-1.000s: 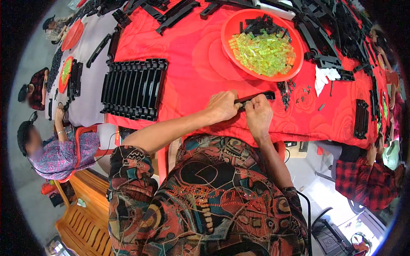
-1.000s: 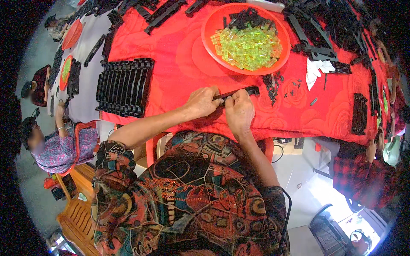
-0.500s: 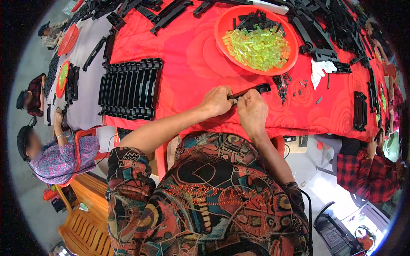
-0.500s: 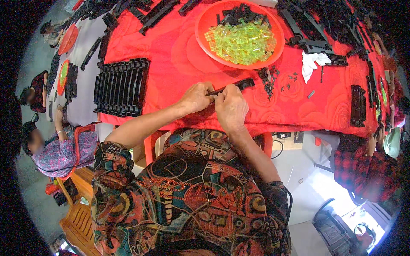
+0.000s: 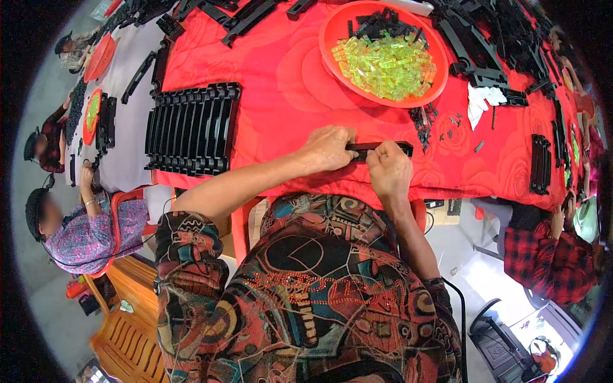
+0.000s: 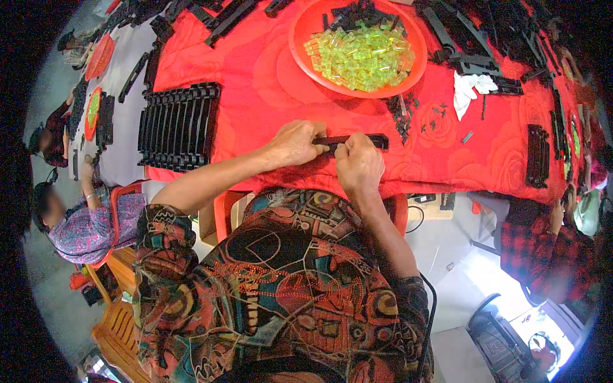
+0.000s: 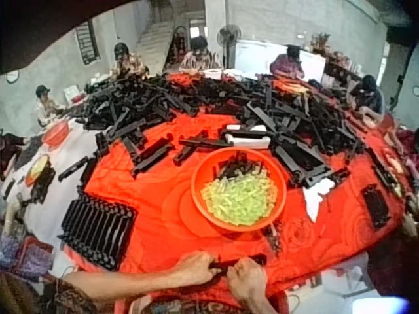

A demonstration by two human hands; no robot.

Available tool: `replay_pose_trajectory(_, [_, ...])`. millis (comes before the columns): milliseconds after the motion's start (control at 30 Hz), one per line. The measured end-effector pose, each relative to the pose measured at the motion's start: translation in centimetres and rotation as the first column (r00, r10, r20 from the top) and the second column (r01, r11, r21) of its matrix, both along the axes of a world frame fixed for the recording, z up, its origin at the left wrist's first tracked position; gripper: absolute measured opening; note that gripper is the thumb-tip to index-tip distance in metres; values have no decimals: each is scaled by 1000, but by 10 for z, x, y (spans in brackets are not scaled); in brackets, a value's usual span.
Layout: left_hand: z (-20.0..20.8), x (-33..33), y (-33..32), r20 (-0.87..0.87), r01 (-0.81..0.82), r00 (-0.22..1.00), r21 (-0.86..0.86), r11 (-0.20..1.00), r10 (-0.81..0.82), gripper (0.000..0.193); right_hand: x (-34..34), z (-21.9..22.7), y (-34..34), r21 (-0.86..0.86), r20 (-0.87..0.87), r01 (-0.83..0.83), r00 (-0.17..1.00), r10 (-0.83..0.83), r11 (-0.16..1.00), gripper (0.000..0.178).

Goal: Assembling small plastic components on a table covered in a red cloth.

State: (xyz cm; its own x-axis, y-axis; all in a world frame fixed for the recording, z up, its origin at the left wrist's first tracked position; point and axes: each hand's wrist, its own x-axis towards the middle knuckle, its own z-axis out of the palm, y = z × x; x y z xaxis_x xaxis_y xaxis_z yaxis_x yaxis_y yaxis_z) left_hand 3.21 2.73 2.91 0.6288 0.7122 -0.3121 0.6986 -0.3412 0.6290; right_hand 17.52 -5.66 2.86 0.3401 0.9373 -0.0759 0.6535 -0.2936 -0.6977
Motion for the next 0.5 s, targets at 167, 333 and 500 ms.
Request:
replay_pose_trajectory(167, [19, 14, 13, -96, 131, 987, 28, 991, -128, 25, 9, -3, 1, -7, 33, 12, 999, -12, 1000, 20])
replay_pose_trajectory(333, [5, 8, 10, -76, 97, 994, 195, 976, -84, 25, 3, -8, 3, 9, 64, 46, 997, -46, 999, 21])
replay_pose_trajectory(500, [16, -19, 9, 256, -6, 964, 278, 961, -68, 24, 1, -5, 5, -17, 69, 70, 995, -69, 997, 21])
